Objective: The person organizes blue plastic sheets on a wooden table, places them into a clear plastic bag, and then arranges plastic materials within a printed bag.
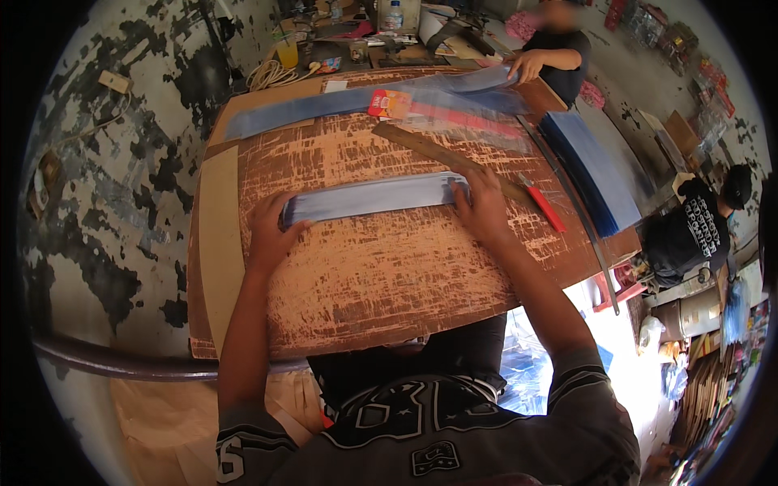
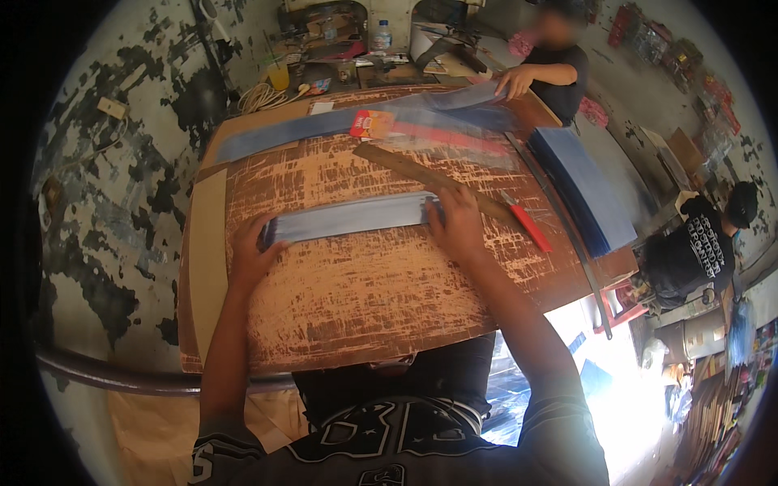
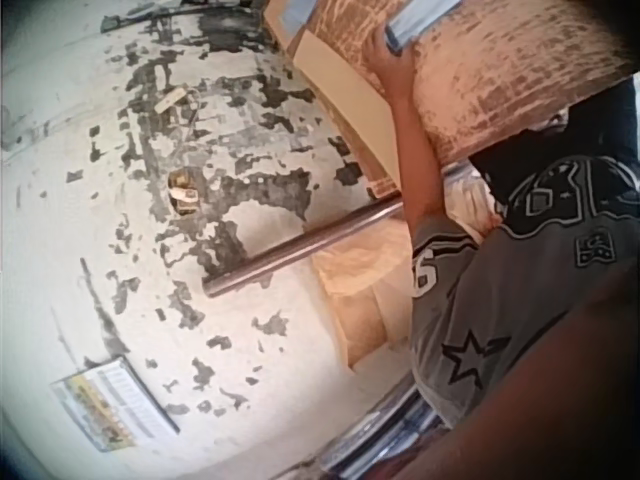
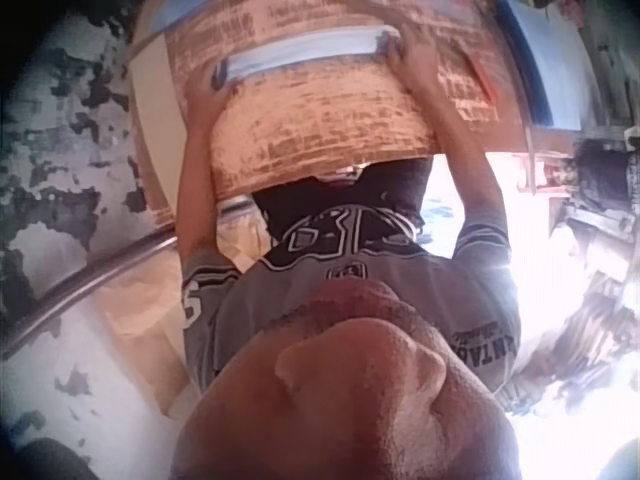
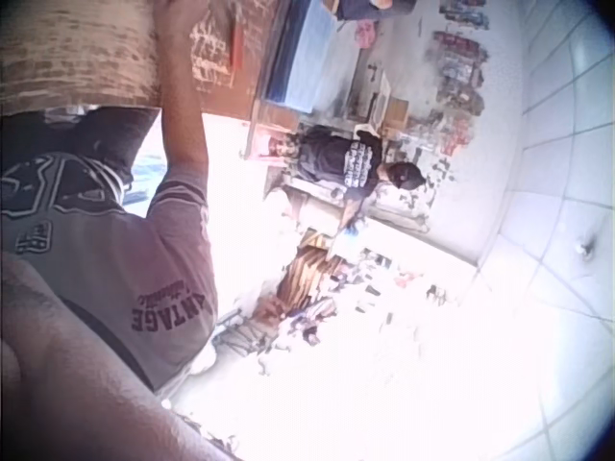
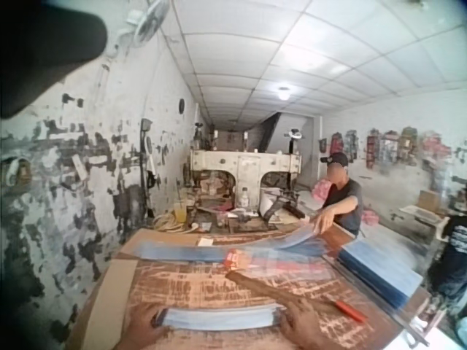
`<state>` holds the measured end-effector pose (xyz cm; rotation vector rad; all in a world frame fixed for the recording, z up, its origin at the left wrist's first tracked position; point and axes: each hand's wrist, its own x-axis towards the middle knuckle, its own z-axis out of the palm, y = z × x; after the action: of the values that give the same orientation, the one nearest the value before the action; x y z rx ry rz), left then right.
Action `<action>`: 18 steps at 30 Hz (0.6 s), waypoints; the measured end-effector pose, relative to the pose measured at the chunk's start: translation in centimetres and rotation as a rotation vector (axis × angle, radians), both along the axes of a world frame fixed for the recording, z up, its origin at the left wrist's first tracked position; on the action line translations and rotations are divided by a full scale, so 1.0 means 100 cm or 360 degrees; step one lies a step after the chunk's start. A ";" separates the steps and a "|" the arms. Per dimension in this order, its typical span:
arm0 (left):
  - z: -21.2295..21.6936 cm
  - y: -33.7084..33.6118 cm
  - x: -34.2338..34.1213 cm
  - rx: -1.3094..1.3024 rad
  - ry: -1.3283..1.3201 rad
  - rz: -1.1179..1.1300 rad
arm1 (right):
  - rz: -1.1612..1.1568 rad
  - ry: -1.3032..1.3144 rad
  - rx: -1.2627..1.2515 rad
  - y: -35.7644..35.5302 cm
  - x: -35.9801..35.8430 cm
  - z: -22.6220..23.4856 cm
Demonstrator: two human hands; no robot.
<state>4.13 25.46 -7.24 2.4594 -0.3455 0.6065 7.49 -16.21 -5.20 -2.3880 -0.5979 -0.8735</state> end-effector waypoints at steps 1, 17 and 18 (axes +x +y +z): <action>0.000 0.001 0.000 -0.0032 0.0054 -0.0002 | 0.0039 0.0043 -0.0002 0.002 0.005 0.002; -0.008 0.005 0.005 0.0051 0.0005 0.0048 | 0.0023 0.0538 -0.0459 -0.015 0.169 -0.017; -0.009 0.008 0.004 0.0039 0.0018 0.0073 | 0.0027 0.0501 -0.0487 -0.012 0.164 -0.014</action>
<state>4.48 26.24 -8.11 2.4991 -0.2945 0.6102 23.90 -17.42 -6.61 -2.7142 -0.6610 -0.4048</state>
